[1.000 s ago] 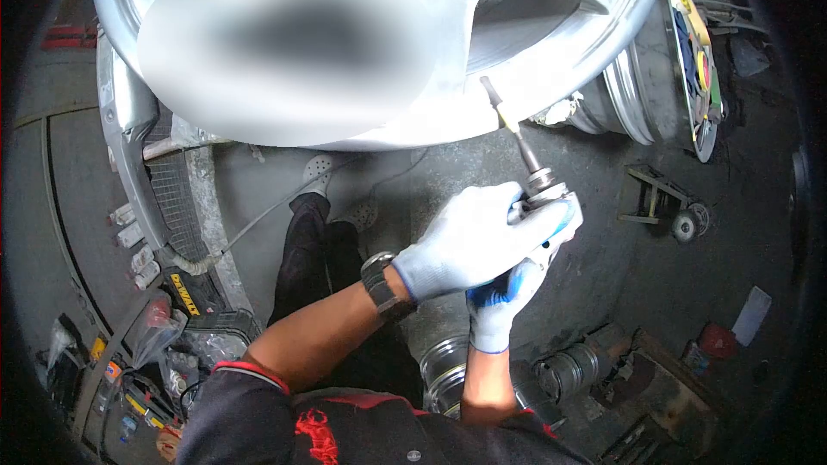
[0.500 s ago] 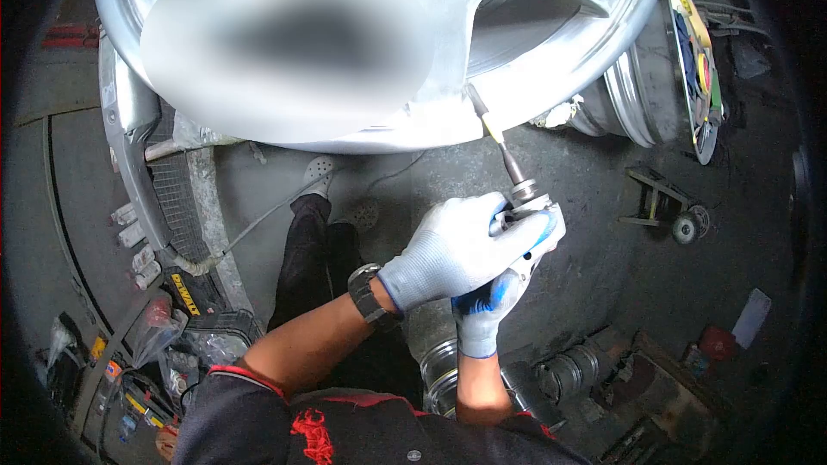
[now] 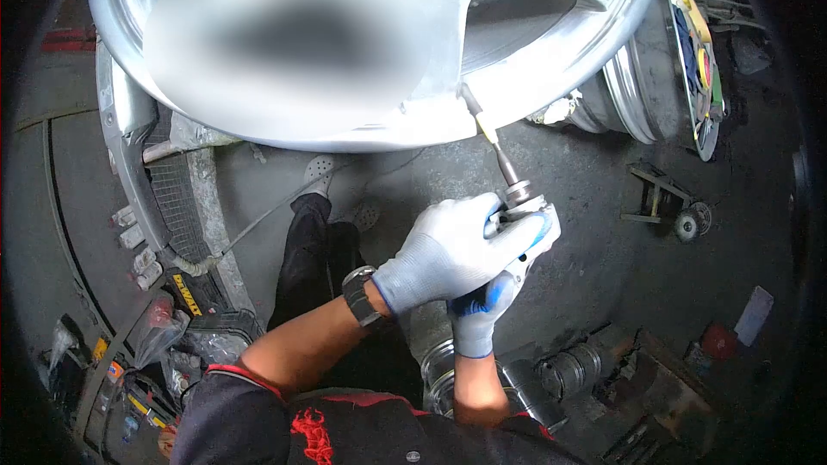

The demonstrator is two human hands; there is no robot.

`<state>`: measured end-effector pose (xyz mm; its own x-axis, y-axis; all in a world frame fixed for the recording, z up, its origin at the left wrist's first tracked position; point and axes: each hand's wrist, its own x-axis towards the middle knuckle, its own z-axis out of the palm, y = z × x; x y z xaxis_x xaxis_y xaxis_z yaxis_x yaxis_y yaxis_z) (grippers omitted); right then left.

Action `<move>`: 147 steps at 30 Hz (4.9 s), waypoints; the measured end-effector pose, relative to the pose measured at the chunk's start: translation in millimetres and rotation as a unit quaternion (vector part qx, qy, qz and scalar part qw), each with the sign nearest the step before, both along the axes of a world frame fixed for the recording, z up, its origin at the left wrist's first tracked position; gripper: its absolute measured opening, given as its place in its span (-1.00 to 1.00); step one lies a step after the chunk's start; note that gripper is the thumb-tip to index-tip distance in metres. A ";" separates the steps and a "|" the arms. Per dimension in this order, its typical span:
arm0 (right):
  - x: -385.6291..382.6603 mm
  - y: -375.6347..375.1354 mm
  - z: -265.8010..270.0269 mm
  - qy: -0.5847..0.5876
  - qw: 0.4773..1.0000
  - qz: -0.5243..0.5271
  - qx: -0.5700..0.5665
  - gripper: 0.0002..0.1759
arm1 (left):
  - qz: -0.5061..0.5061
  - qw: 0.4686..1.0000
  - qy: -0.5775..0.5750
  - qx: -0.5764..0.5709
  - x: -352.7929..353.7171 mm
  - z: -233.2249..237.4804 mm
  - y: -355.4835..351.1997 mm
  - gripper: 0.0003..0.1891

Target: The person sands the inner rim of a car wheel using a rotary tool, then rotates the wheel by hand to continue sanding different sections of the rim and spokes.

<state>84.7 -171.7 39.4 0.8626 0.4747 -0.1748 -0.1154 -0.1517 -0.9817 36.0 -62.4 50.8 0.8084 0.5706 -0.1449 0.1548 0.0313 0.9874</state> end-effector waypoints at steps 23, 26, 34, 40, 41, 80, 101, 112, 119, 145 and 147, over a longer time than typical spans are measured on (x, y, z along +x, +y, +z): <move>13.4 15.5 12.1 -0.058 0.997 0.023 0.054 -0.39 | -0.029 0.993 -0.034 -0.111 21.8 2.8 12.1 -0.60; 14.1 11.8 12.6 -0.124 0.989 0.043 -0.064 -0.38 | -0.016 0.996 -0.008 -0.084 17.8 -2.2 5.9 -0.60; 22.3 24.2 17.9 -0.160 0.986 0.045 0.011 -0.38 | -0.051 0.990 -0.028 -0.125 37.6 0.3 18.3 -0.62; 7.6 -5.7 4.5 -0.032 0.999 0.037 0.017 0.16 | -0.040 0.993 0.007 -0.106 6.7 -4.2 6.6 -0.67; 6.8 -0.2 10.1 -0.004 0.999 0.027 -0.028 0.15 | -0.019 0.995 -0.004 -0.095 3.0 -2.7 4.4 -0.67; 8.8 12.4 14.9 -0.234 0.962 0.074 -0.119 -0.43 | -0.014 0.992 -0.028 -0.123 6.6 -4.0 8.7 -0.68; 25.7 -5.5 6.2 -0.100 0.993 0.062 -0.033 -0.15 | -0.004 0.993 0.004 -0.121 22.4 6.4 14.1 -0.64; 24.2 6.3 17.9 -0.113 0.989 0.053 -0.080 0.31 | 0.012 0.978 -0.104 -0.179 19.4 -8.0 12.0 -0.65; 32.5 17.0 16.4 -0.069 0.994 0.038 0.074 -0.31 | -0.017 0.990 -0.042 -0.131 39.7 10.6 29.1 -0.66; 42.2 10.6 7.6 -0.047 0.998 0.029 0.036 0.20 | -0.016 0.993 -0.039 -0.113 46.0 -7.8 25.3 -0.61; 38.8 11.3 9.9 -0.072 0.997 0.026 0.002 0.20 | 0.002 0.983 -0.082 -0.162 37.5 -4.0 23.2 -0.61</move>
<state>123.4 -160.4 49.3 0.8532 0.5192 -0.0491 0.0349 -0.1507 -0.9880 73.5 -39.1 46.8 0.8342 0.5184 -0.1879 -0.0062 0.3496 0.9369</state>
